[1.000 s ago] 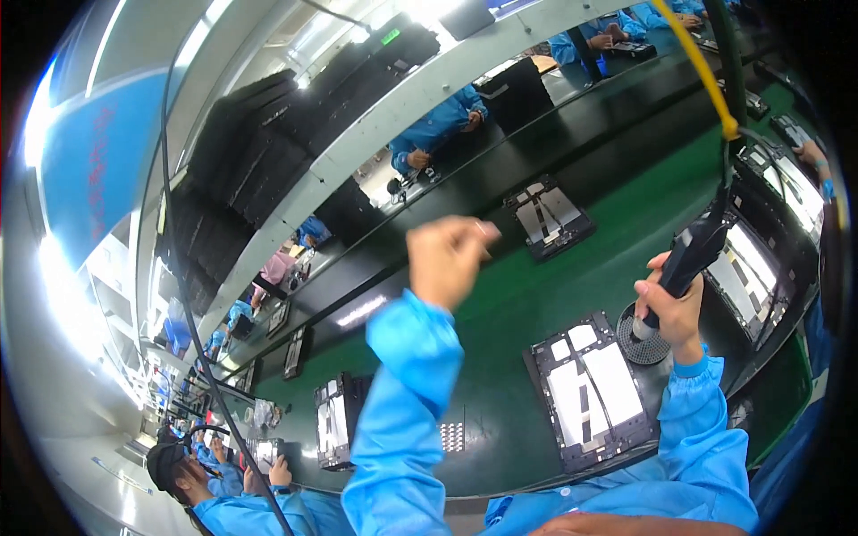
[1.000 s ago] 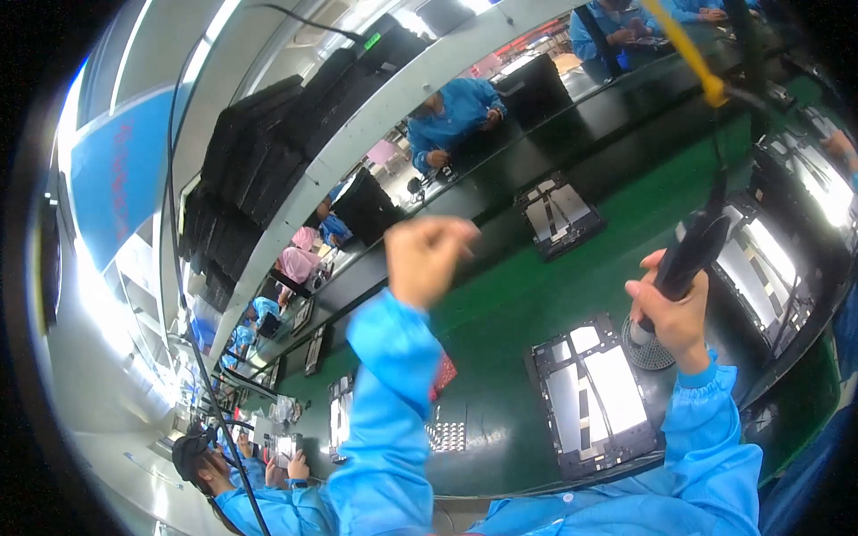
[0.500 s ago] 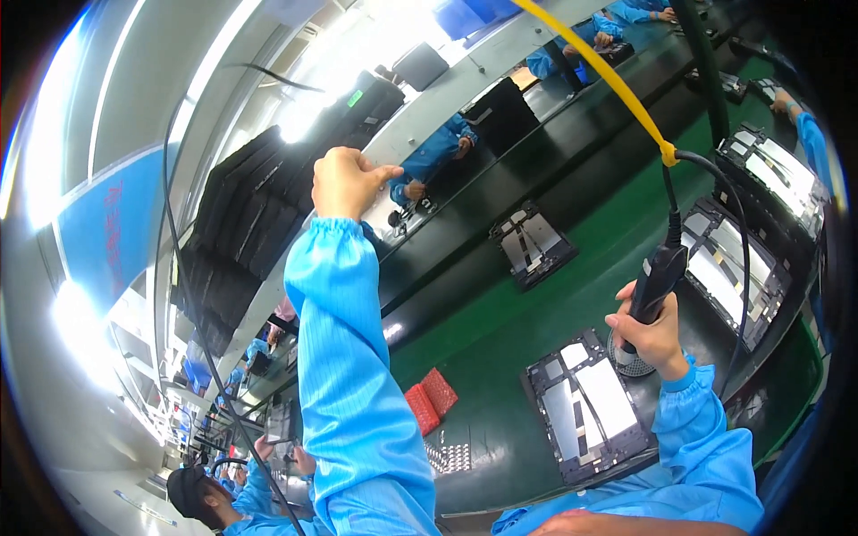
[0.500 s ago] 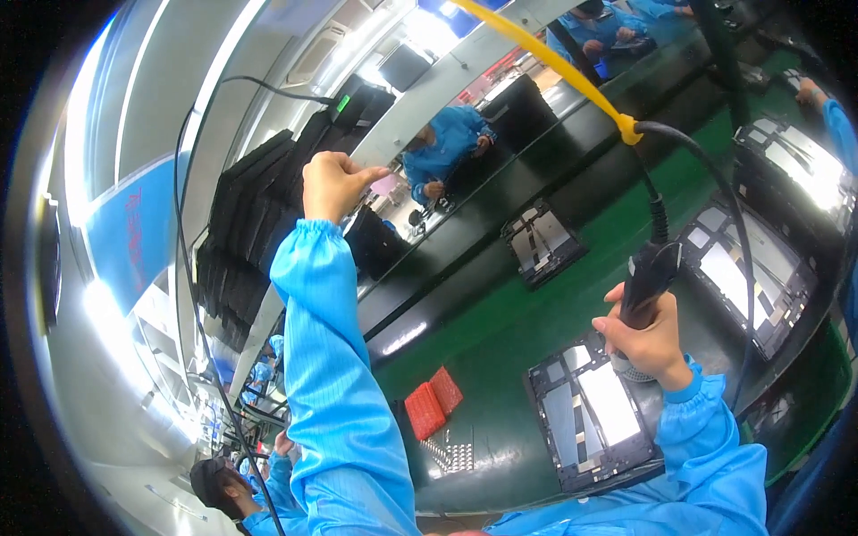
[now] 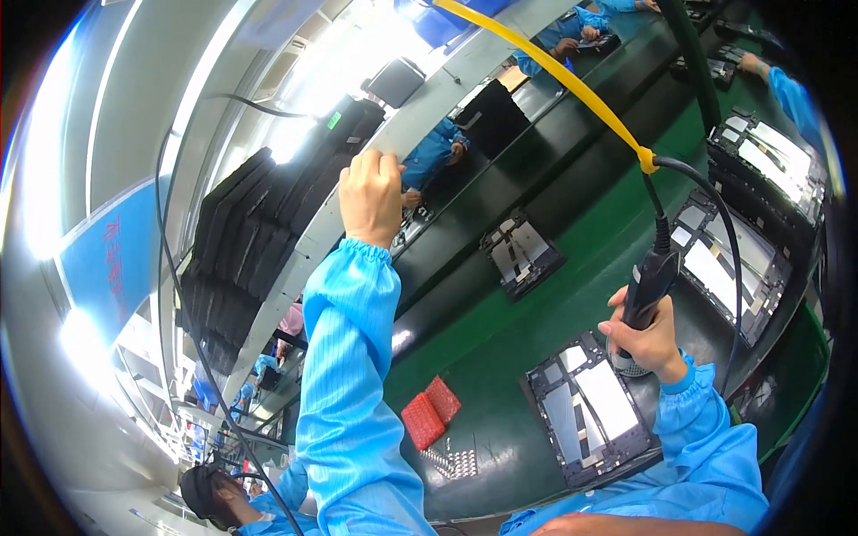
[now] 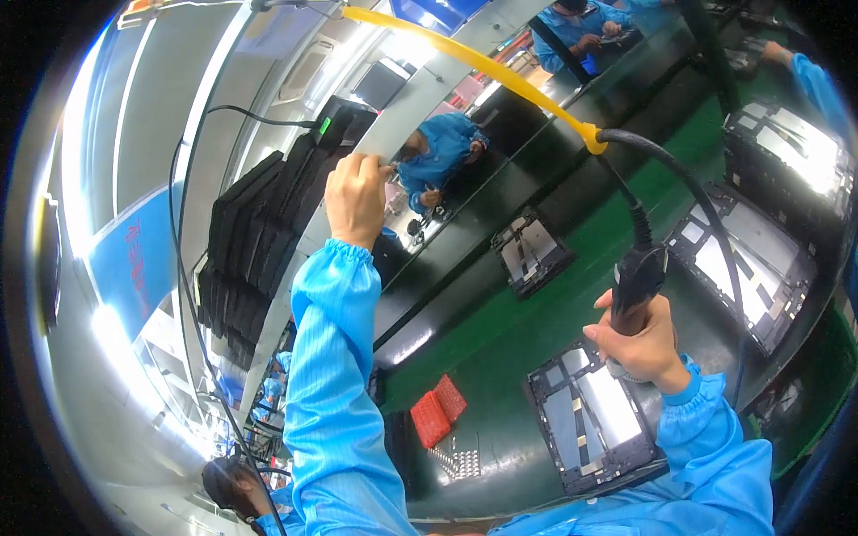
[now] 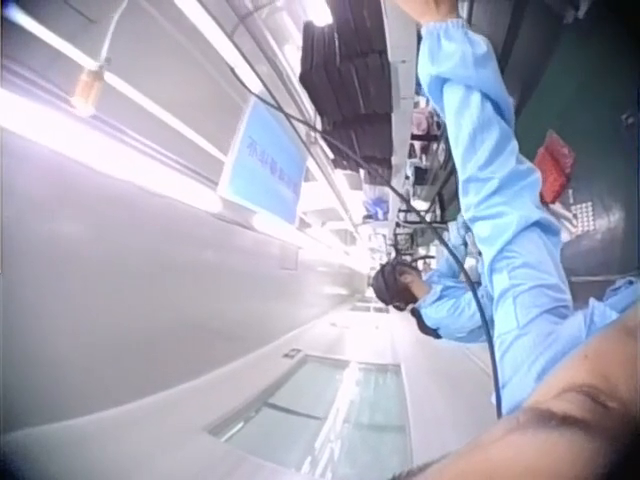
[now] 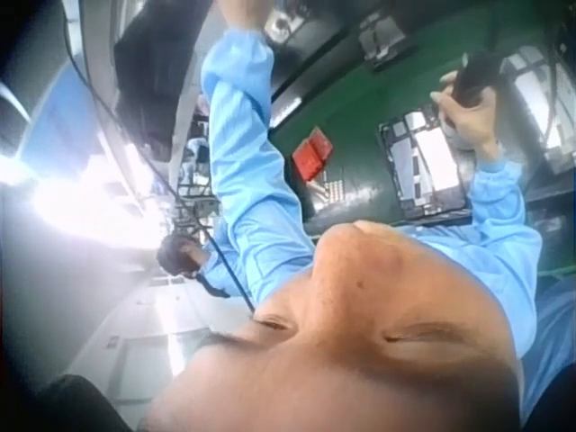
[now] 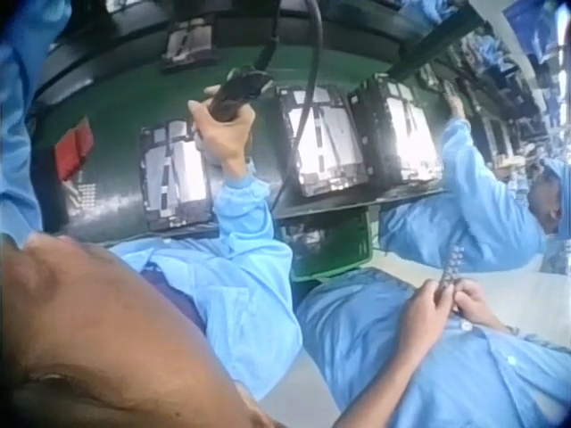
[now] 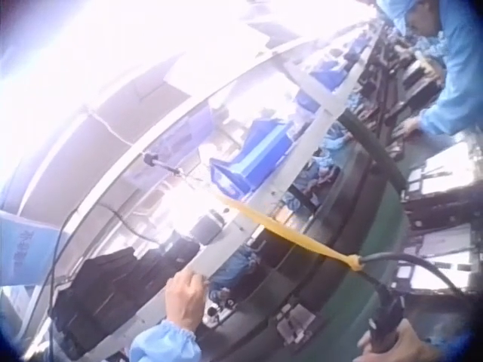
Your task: The person assembles tablet frames by attaching small components and strips by hand, driving screws with an electric screwdriver, and sliding the tablets along the conveyor line.
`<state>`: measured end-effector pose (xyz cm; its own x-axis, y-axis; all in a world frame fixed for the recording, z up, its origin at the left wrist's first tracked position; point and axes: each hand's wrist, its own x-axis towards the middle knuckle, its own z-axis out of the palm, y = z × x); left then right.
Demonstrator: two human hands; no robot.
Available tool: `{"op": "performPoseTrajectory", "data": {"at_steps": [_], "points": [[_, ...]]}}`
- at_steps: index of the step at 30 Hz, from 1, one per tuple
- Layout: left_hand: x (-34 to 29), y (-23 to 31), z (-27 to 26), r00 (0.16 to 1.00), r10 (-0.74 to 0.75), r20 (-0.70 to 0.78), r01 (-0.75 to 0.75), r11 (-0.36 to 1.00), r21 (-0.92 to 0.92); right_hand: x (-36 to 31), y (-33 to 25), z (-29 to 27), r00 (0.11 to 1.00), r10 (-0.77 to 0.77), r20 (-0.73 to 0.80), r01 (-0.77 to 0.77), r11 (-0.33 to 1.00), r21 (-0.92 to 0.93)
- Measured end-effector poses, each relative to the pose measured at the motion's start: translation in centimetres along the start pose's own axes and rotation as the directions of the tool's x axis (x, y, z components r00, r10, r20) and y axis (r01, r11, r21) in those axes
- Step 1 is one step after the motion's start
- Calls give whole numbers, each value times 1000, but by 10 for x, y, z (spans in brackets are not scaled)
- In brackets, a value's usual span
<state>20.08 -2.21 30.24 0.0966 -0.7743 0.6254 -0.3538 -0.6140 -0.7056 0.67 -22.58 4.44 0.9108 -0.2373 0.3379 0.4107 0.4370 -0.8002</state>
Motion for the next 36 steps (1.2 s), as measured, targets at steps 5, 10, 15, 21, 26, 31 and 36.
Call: {"op": "performPoseTrajectory", "data": {"at_steps": [5,10,15,21,26,31,36], "points": [[6,5,-6,980,80,184,-115,975,189,2,0,0,1000,3,-2,-3,1000,11],[2,6,-3,986,56,159,-81,985,152,0,-6,0,999,28,-15,-27,999,28],[0,8,-12,974,76,213,-103,988,118,-7,-12,-3,999,52,-10,-52,998,22],[-30,29,-36,998,-63,18,65,978,-200,1,-6,-6,998,31,-46,-28,997,67],[-109,155,-92,803,-370,468,589,371,-718,22,-15,-6,996,-50,-76,59,992,112],[-175,256,-105,640,-428,637,731,83,-678,22,-1,12,1000,2,-7,-1,987,163],[-192,285,-107,636,-492,594,709,69,-702,9,10,21,998,-53,19,49,983,175]]}}
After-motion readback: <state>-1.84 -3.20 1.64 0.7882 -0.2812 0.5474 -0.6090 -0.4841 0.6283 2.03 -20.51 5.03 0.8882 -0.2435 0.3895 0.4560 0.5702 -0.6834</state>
